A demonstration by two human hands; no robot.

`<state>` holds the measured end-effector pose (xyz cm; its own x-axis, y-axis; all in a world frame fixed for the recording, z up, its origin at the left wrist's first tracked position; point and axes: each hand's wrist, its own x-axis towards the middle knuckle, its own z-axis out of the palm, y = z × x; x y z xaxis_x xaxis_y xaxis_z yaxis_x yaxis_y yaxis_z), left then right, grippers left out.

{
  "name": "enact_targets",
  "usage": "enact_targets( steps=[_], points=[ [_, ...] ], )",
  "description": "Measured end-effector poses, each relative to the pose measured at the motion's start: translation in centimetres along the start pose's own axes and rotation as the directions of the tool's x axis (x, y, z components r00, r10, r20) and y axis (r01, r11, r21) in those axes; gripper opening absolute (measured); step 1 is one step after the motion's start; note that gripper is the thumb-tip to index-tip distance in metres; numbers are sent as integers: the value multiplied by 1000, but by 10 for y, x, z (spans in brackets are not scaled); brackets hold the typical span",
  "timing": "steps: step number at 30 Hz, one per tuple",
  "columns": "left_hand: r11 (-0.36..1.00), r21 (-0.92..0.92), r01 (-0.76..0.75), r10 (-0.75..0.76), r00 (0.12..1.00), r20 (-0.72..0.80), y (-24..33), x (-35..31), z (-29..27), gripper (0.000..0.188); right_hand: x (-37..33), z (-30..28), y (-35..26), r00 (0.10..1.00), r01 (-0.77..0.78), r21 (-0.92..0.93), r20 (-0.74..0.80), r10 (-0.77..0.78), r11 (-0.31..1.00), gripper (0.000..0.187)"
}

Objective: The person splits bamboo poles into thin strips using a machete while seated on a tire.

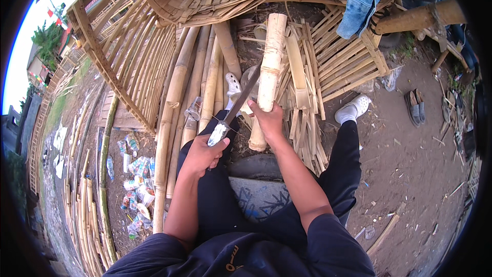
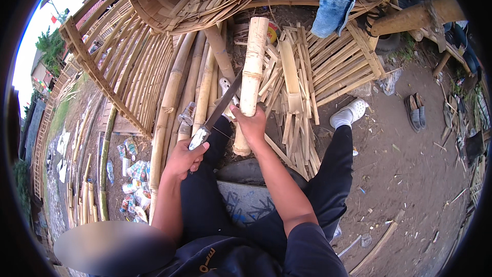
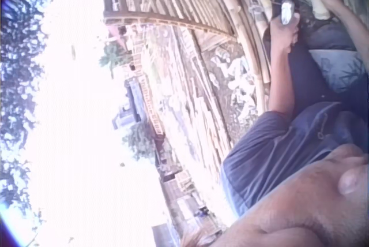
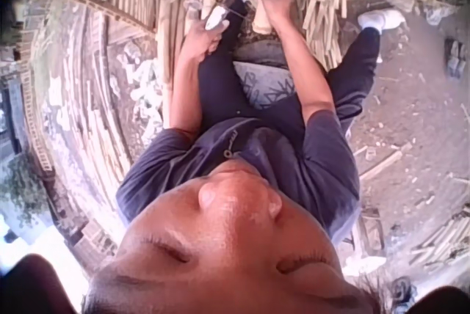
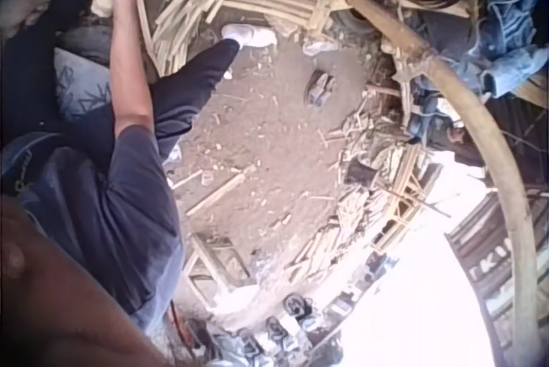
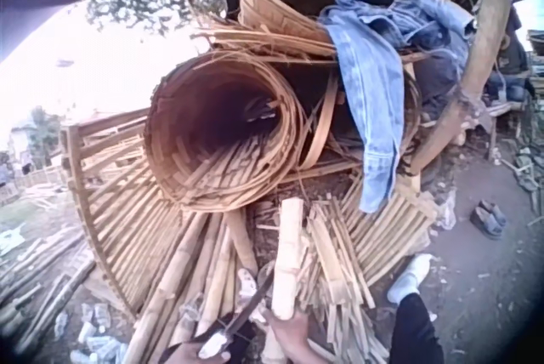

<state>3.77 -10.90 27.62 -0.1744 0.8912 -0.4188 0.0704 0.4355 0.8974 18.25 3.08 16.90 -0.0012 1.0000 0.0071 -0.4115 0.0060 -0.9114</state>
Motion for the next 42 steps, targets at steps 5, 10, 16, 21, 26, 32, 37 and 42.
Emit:
enact_targets(
  steps=[5,10,16,21,26,32,37,42],
  points=[
    [1000,-11,-7,7,1000,-8,-1,-4,3,26,-2,-3,-8,999,-14,-51,33,16,999,28],
    [1000,-5,-14,14,1000,-23,2,-5,6,26,-3,-1,-11,999,-28,-37,39,29,999,28],
    [999,2,-35,35,999,-31,-1,-4,4,26,-3,-3,-11,999,-36,-58,31,38,998,28],
    [999,-8,-31,31,999,-23,-1,-3,3,27,-2,-5,-10,999,-25,-62,47,28,998,28],
    [999,-21,-30,30,999,-43,-3,-3,7,25,-4,1,-11,1000,-9,-35,-4,9,999,27],
    [999,-6,-40,40,996,-80,-3,-5,16,24,-5,1,-16,999,-27,-46,-22,26,999,26],
    [998,-42,-43,38,992,-117,-7,-2,23,22,-6,1,-15,1000,-17,-79,-5,17,997,26],
    [989,132,-69,76,996,-46,-4,0,17,21,-5,-3,-16,999,-40,-111,4,41,993,26]
  ],
)
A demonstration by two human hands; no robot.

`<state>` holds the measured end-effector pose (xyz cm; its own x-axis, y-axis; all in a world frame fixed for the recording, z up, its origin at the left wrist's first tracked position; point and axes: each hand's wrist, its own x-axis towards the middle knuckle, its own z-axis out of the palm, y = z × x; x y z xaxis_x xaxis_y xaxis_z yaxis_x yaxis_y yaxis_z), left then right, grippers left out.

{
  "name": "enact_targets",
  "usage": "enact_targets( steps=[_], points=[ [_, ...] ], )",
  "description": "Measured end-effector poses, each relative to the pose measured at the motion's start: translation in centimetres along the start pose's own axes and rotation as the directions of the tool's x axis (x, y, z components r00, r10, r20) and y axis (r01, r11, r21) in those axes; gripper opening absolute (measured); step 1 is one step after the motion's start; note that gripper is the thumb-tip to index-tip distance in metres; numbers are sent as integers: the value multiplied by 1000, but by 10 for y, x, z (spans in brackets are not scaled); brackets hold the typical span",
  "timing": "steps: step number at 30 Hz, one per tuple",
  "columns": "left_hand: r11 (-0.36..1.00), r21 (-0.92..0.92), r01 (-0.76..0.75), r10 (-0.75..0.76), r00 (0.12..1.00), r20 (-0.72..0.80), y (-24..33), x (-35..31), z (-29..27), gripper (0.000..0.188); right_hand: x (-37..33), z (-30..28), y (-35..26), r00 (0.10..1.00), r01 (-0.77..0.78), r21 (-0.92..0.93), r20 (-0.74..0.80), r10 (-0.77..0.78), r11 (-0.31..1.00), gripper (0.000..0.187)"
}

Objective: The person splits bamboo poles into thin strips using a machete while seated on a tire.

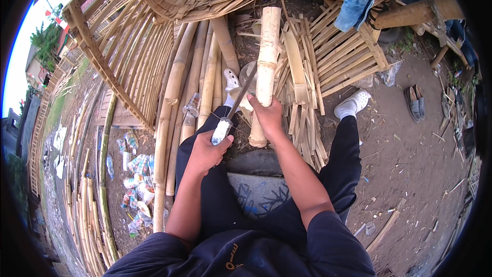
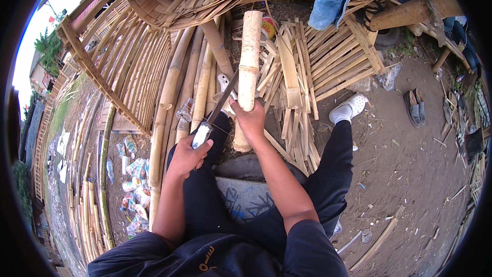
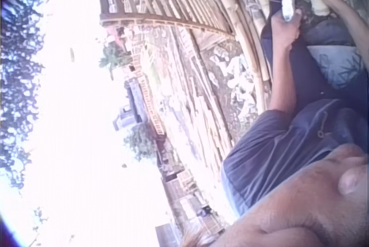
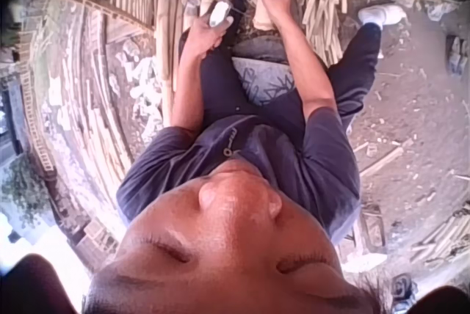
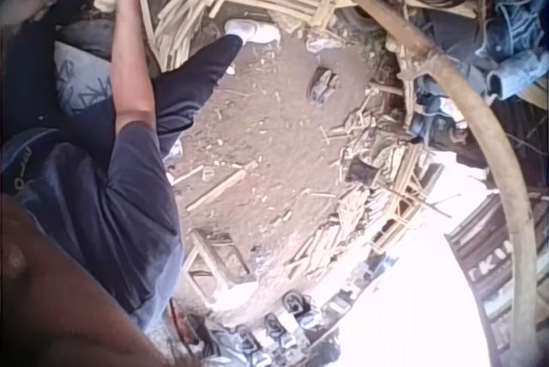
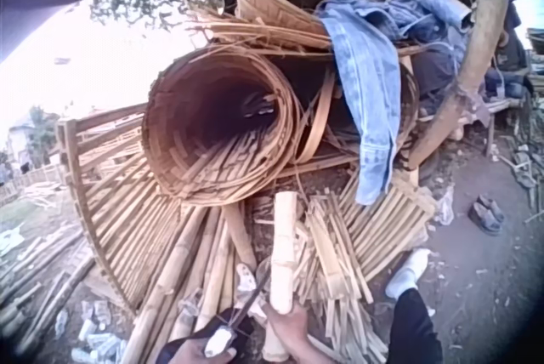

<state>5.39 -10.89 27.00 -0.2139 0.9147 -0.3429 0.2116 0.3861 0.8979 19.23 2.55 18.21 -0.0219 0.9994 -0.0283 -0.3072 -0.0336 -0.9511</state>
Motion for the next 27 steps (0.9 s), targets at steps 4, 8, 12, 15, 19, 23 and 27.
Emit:
enact_targets(
  steps=[4,8,12,15,19,23,27],
  points=[
    [995,12,-95,95,995,4,4,3,-9,21,2,-1,0,1000,8,28,23,-9,1000,25],
    [931,364,-38,32,999,23,14,16,-30,23,3,-6,-3,999,-8,-23,46,9,1000,30],
    [961,273,40,-39,999,-8,28,15,-27,21,8,-17,-12,994,-48,-89,93,56,995,31],
    [884,467,-25,24,1000,7,32,27,-30,29,11,-37,-26,998,0,-240,65,16,971,28],
    [636,767,-83,241,966,-96,23,39,-37,43,12,-62,-52,999,24,-526,44,-1,850,32],
    [612,791,12,145,981,-127,24,55,-41,35,-4,-68,-100,985,165,-792,97,-146,588,35],
    [557,830,26,278,936,-216,20,61,-39,23,-21,-60,-130,982,162,-861,91,-167,482,36]
  ],
)
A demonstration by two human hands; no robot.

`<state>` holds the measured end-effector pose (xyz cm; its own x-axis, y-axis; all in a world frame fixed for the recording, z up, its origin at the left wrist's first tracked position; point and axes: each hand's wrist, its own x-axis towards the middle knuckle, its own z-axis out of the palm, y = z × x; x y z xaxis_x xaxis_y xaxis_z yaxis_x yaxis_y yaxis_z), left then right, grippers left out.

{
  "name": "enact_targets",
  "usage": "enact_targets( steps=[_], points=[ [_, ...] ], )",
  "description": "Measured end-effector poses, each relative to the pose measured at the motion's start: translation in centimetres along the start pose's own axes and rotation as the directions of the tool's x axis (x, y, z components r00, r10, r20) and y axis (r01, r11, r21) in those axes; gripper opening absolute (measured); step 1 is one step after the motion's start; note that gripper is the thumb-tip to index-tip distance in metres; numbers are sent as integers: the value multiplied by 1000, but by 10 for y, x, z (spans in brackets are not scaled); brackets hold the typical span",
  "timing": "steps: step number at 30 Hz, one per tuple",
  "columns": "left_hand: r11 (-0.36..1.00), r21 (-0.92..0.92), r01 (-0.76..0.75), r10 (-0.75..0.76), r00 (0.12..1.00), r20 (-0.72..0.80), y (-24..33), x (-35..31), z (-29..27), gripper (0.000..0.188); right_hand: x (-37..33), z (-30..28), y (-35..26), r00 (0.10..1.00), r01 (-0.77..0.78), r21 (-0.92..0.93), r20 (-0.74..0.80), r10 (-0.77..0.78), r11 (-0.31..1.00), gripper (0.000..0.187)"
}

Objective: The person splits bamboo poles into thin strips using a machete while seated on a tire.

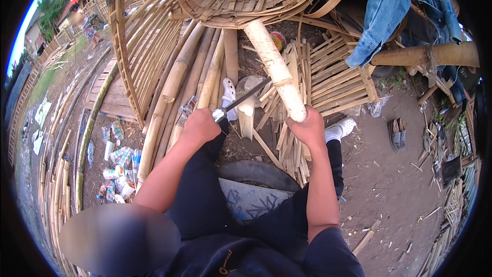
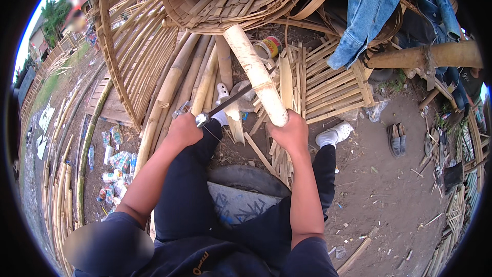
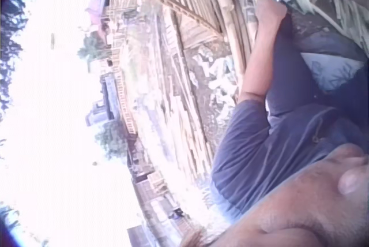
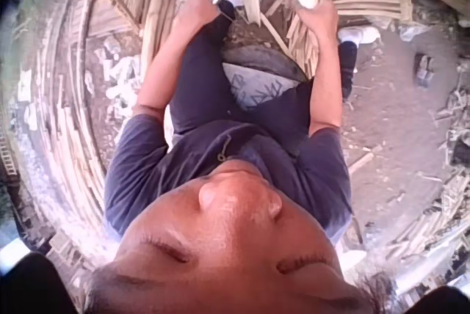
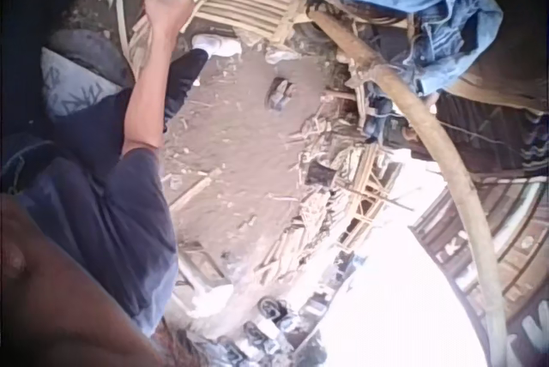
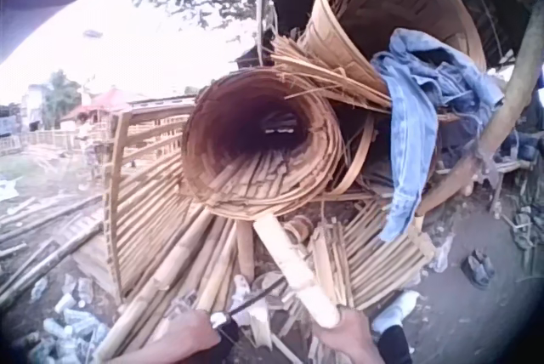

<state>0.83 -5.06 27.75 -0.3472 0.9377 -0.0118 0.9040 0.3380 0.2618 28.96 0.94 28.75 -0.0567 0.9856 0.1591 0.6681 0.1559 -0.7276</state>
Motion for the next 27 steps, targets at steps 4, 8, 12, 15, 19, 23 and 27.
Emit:
enact_targets(
  steps=[4,8,12,15,19,23,27],
  points=[
    [999,-8,41,-41,999,-35,0,8,-5,23,-1,10,14,999,-35,-215,21,40,976,39],
    [993,-64,95,-96,995,-17,-7,10,-6,24,3,19,16,992,-33,-323,108,71,946,42],
    [984,-133,116,-116,993,9,-11,11,3,26,17,-2,-3,994,87,-276,82,-67,957,39],
    [982,-153,115,-112,993,26,-7,9,4,25,15,-45,-70,962,240,-60,-121,-246,969,32],
    [983,-153,106,-106,994,5,-9,6,7,22,9,-90,-138,809,515,142,-405,-425,845,25],
    [983,-162,80,-80,997,4,-8,4,4,20,11,-48,-99,862,416,257,-417,-288,872,26],
    [993,-107,55,-44,994,101,1,-2,-4,22,8,34,4,977,-43,-492,162,140,870,38]
  ],
)
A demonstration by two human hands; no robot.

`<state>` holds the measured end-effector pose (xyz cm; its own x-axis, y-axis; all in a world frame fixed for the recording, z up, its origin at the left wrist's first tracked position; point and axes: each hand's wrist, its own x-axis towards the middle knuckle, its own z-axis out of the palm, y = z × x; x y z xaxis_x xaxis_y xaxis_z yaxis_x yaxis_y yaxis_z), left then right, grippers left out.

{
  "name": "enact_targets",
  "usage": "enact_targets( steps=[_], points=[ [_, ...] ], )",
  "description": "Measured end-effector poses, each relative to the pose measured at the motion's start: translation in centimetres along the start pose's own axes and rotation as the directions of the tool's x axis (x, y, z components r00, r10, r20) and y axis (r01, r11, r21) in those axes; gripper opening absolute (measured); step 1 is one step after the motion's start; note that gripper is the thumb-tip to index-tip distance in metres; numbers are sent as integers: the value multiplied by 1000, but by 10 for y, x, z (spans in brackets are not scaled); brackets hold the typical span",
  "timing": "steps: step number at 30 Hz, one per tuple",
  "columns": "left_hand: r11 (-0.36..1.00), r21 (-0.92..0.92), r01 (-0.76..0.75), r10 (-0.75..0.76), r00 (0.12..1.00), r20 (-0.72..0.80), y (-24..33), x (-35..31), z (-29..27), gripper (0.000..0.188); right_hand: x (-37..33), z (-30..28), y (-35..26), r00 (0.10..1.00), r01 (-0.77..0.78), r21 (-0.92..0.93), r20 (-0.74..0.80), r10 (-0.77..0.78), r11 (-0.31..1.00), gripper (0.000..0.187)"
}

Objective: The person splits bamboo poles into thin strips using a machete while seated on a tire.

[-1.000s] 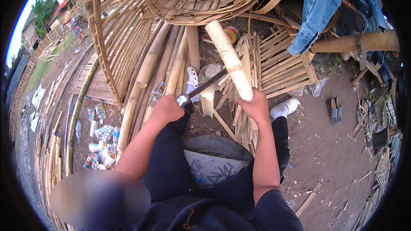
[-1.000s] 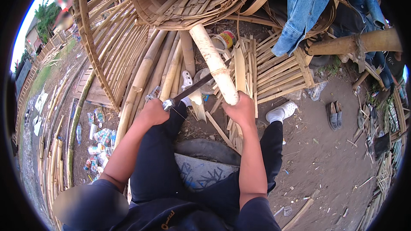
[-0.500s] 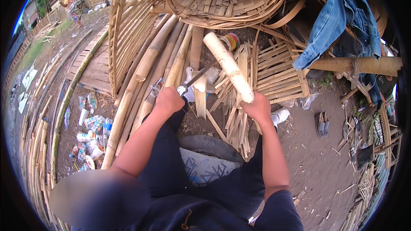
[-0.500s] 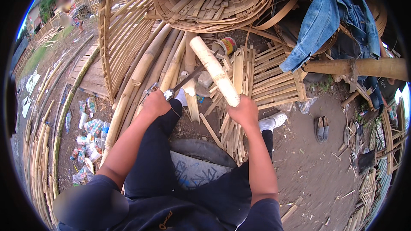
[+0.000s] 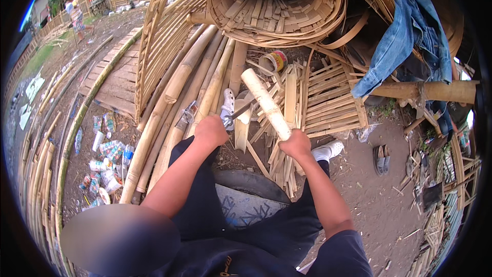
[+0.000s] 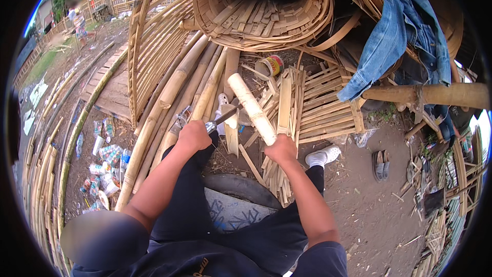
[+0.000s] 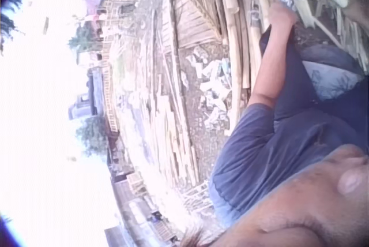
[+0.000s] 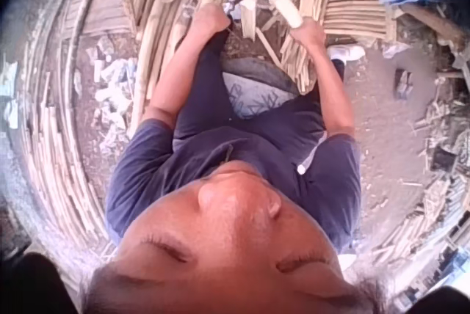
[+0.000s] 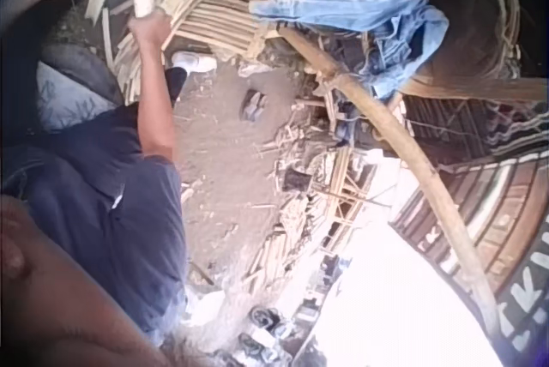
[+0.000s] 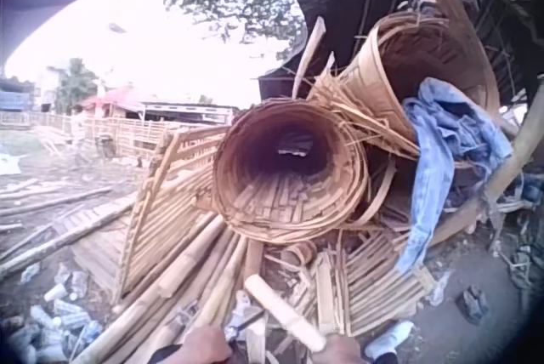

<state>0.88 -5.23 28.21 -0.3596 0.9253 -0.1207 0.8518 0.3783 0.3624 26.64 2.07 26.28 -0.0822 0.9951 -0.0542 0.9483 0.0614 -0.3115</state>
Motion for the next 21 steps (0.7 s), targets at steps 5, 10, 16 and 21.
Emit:
enact_targets(
  steps=[5,10,16,21],
  points=[
    [997,8,83,-83,997,-10,-16,7,-1,27,-1,-32,-20,993,113,47,-24,-111,993,33],
    [995,-2,99,-99,995,-8,-23,5,7,26,3,-41,-23,995,95,102,-45,-90,990,34],
    [996,-12,93,-93,996,11,-20,-3,8,26,1,-18,-15,996,67,54,51,-70,996,37],
    [996,-65,55,-53,998,23,-17,-12,6,25,-5,-77,-28,969,204,254,-193,-157,945,36]
  ],
)
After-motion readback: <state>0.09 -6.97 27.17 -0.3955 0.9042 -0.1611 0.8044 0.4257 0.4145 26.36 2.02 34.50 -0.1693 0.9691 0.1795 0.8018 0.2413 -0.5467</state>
